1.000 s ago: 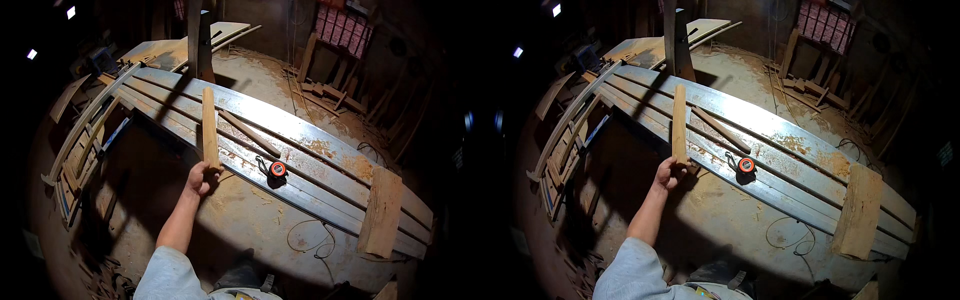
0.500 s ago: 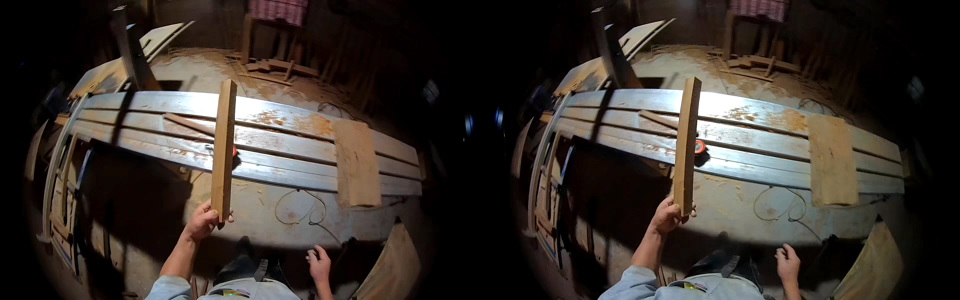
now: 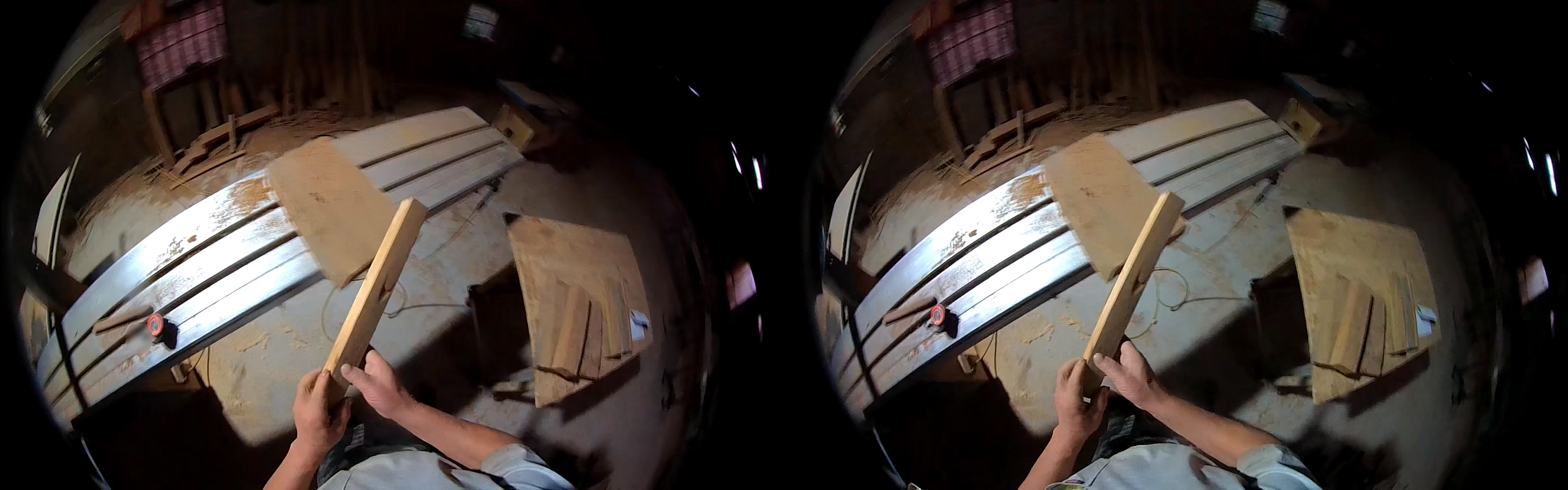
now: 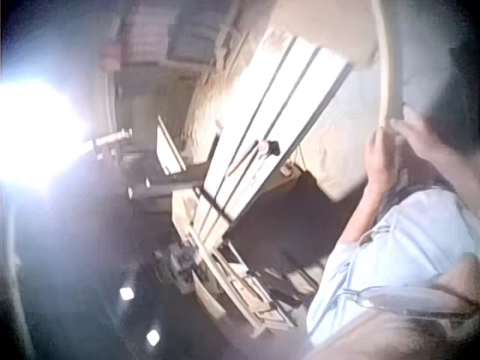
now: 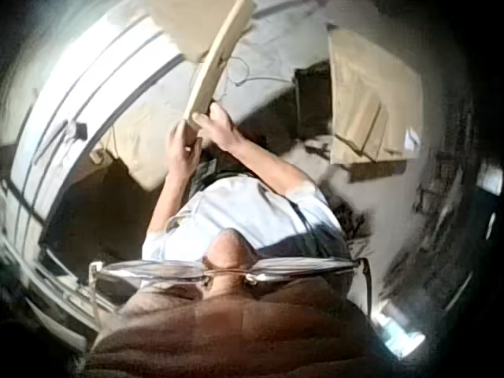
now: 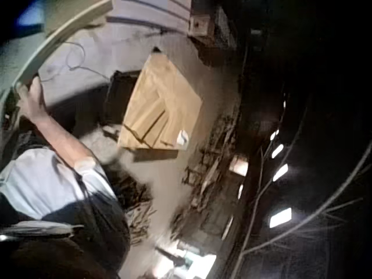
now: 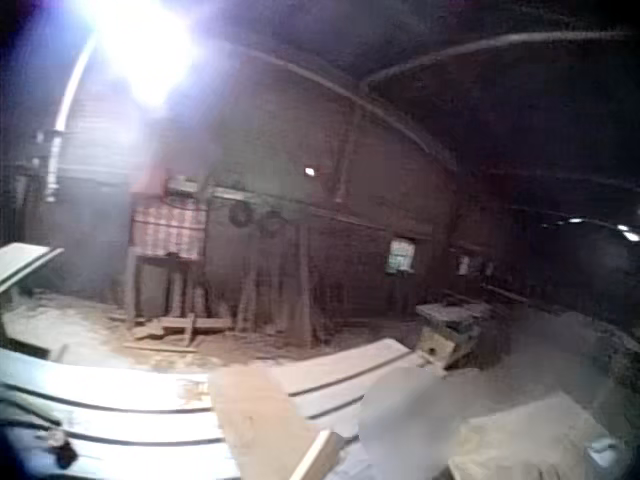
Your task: The person uses a sliding table saw to cut wooden planks, moving the carriage back and forth and then carrying the cut pieces to a nearby worktable.
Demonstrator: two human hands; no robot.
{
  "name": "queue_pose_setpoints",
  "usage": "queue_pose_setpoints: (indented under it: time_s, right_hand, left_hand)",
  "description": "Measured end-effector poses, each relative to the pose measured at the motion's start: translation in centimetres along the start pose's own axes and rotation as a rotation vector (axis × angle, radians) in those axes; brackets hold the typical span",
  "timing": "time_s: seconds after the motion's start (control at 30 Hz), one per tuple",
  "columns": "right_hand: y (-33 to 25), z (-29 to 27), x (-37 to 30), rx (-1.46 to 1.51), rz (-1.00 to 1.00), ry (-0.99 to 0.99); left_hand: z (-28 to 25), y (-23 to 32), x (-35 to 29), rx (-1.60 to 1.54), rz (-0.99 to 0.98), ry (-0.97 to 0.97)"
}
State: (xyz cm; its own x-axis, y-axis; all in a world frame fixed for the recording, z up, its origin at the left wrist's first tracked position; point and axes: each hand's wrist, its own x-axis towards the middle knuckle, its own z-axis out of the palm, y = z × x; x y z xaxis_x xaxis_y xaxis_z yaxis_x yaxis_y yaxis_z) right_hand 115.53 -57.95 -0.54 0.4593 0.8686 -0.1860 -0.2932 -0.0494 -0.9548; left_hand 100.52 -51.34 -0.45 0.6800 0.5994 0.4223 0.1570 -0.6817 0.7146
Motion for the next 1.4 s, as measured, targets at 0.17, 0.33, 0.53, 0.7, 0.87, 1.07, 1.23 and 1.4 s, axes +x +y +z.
queue_pose_setpoints:
  time_s: [0.17, 0.33, 0.53, 0.7, 0.87, 1.07, 1.23, 1.4]
  right_hand:
    - [2.0, -10.8, -3.0, 0.351, 0.086, 0.182]
    - [-0.4, -22.3, -7.1, 0.301, 0.078, 0.408]
    - [-2.0, -34.6, -11.4, 0.835, -0.059, 0.401]
    - [-3.3, -42.1, -15.5, 1.275, -0.239, 0.346]
    - [-3.3, -48.0, -20.1, 1.213, -0.351, 0.370]
    - [2.9, -61.8, -29.1, -0.254, 0.421, 1.208]
    - [-2.0, -70.5, -34.1, -0.790, 0.682, 1.147]
    - [-5.2, -77.7, -31.3, -1.028, 0.908, 1.181]
  left_hand:
    - [9.5, 6.4, 2.4, 0.149, 0.104, -0.159]
    - [20.2, 12.8, 4.1, 0.194, 0.145, -0.346]
    - [29.1, 19.8, 6.9, 0.108, 0.568, -0.476]
    - [33.9, 23.8, 9.3, -0.132, 0.821, -0.631]
    - [34.6, 21.6, 9.0, -0.067, 0.598, -0.755]
    - [31.8, 12.2, 4.5, 0.065, 0.015, -0.713]
    - [27.8, 7.5, 2.3, 0.125, -0.310, -0.621]
    - [25.7, 1.9, -0.6, 0.045, -0.480, -0.534]
